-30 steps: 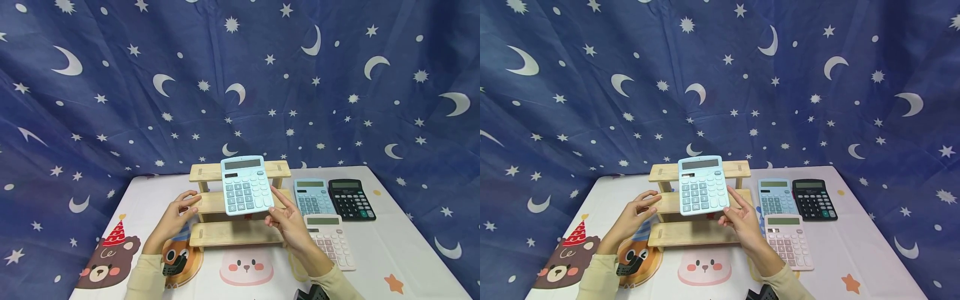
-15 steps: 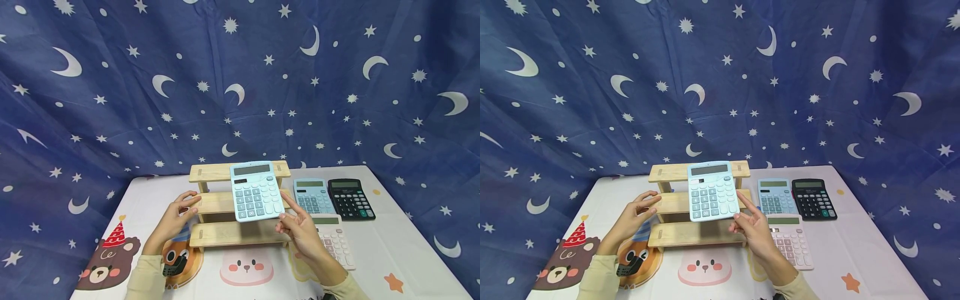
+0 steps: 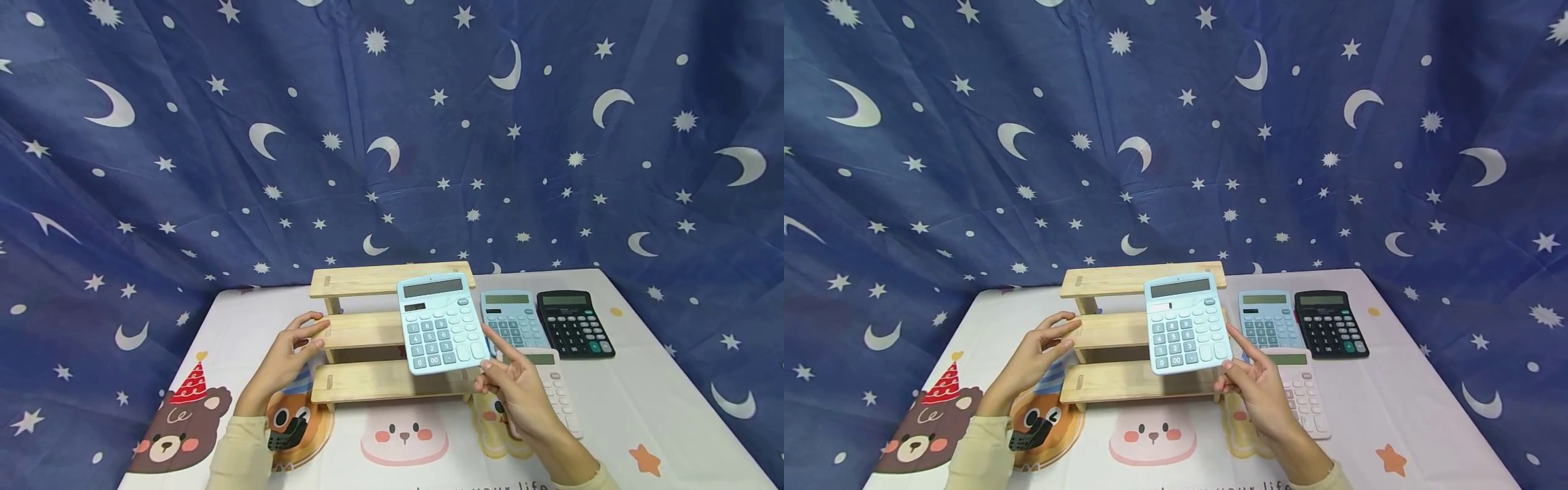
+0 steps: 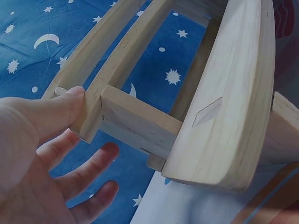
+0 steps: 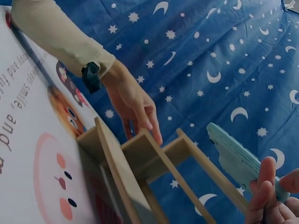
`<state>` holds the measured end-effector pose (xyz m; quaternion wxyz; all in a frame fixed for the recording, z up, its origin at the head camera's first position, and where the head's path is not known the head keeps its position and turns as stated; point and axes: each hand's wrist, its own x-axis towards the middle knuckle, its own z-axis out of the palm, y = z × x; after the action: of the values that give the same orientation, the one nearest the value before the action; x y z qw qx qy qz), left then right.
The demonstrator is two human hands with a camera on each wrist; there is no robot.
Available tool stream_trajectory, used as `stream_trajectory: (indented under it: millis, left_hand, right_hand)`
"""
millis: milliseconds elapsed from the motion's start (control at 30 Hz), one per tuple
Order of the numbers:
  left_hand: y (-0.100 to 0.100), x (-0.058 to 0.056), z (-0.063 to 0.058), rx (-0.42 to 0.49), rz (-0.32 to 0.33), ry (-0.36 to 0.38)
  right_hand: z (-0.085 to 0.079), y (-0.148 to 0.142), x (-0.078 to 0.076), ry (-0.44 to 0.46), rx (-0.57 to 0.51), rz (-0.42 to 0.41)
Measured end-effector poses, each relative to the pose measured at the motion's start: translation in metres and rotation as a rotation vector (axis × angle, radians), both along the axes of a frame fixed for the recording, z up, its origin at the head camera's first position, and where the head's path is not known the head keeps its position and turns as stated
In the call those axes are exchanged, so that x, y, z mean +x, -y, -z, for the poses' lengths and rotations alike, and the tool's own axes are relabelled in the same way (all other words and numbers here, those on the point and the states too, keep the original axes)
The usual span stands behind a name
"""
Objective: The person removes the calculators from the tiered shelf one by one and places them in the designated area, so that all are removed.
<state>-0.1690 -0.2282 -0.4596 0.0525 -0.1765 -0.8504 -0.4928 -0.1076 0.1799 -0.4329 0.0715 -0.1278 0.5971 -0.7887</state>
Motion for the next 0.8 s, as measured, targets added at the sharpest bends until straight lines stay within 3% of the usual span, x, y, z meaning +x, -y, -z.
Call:
stream_trajectory:
  millis: [300,800]
  left_hand:
    - [-0.001,-0.001,0.0,-0.005,-0.006,-0.008]
    - [0.0,0.0,0.0,-0.01,-0.004,-0.016]
  right_hand:
    - [0.0,-0.014,-0.001,0.079,0.122,0.054]
    - [0.0,-0.03,0.001,0.075,0.115,0.068]
